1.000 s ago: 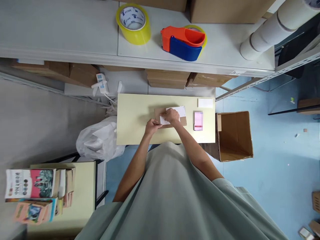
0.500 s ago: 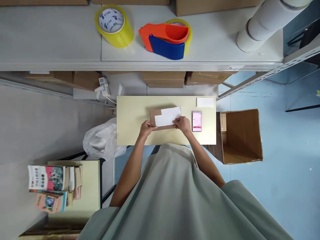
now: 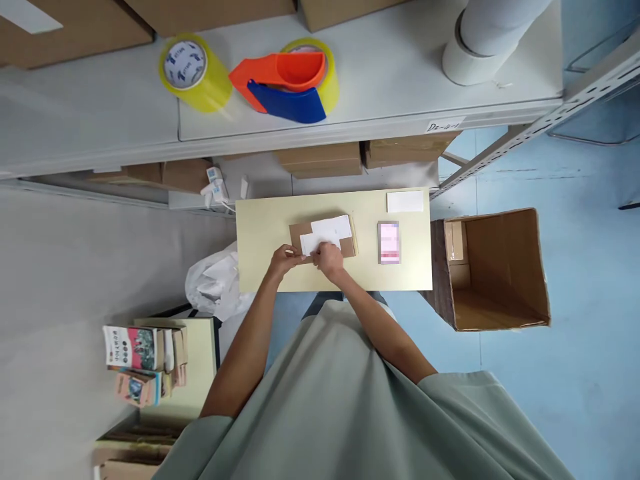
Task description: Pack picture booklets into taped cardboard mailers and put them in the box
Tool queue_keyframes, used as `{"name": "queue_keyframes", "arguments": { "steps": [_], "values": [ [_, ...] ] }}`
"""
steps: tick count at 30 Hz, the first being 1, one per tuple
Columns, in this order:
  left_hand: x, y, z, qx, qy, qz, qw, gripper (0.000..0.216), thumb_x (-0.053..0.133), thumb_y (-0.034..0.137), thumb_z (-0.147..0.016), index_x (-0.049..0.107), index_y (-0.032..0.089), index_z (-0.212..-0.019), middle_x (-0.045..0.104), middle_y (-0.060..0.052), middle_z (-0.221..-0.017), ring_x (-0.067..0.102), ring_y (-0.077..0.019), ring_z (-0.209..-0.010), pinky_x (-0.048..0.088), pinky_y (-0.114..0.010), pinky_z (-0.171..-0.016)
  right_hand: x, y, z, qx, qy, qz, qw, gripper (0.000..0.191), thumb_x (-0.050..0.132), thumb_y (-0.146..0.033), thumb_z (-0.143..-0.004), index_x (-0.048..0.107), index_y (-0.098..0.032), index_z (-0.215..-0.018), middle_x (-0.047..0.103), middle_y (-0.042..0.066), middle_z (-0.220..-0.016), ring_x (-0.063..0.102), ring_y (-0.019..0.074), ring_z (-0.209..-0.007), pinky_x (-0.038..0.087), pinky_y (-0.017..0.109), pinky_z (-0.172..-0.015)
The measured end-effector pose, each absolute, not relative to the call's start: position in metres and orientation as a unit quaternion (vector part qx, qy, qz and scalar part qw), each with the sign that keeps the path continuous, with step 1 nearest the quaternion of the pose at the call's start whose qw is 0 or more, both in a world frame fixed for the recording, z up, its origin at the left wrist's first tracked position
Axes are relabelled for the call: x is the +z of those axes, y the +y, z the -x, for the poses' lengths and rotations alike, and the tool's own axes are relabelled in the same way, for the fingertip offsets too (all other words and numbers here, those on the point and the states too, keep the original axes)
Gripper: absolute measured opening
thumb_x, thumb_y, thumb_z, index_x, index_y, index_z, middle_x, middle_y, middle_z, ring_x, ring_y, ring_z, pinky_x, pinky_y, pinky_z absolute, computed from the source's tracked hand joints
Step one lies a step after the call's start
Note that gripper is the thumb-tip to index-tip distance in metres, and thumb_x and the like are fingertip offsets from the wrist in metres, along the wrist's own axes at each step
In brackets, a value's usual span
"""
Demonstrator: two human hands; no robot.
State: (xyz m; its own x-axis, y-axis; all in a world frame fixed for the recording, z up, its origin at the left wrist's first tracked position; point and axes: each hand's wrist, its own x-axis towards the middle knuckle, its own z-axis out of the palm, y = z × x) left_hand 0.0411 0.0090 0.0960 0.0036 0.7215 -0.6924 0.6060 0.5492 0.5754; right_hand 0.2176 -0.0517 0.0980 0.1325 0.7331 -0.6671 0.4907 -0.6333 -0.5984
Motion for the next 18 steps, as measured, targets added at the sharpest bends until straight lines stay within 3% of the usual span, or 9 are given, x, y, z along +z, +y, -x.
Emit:
{"name": "queue_keyframes", "arguments": {
  "steps": [6,12,18],
  "values": [
    [0.098,0.011,-0.044,0.045,0.716,-0.476,0.509,0.055,0.099,0.034,-0.043,0.062,0.022,-0.082,0.061,0.003,-0.068,0.062,-0.0166,-0.067,0.051,-0.027,-0.062,0.093,-0.072,-0.281,0.486,-0.343,0.788,0.160,0.015,0.070,-0.033,-0.101,0.078,-0.020,-0.102,0.081,0.007,-0.084,0.076,0.0203,-0.085,0.055,0.026,-0.080],
    [0.098,0.012,-0.047,0.052,0.748,-0.458,0.477,0.071,0.105,0.037,-0.037,0.060,0.021,-0.090,0.069,-0.003,-0.085,0.070,-0.0208,-0.081,0.056,-0.030,-0.071,0.104,-0.092,-0.309,0.427,-0.325,0.831,0.147,0.025,0.070,-0.045,-0.101,0.075,-0.020,-0.100,0.082,0.014,-0.104,0.076,0.0270,-0.099,0.053,0.030,-0.080],
    [0.096,-0.019,-0.044,0.095,0.739,-0.462,0.481,0.078,0.103,0.049,-0.053,0.060,0.020,-0.112,0.074,-0.011,-0.106,0.074,-0.0219,-0.096,0.057,-0.031,-0.081,0.104,-0.130,-0.287,0.350,-0.330,0.855,0.192,0.035,0.061,-0.049,-0.109,0.062,-0.019,-0.126,0.076,0.016,-0.123,0.074,0.0281,-0.113,0.055,0.033,-0.090]
  ]
}}
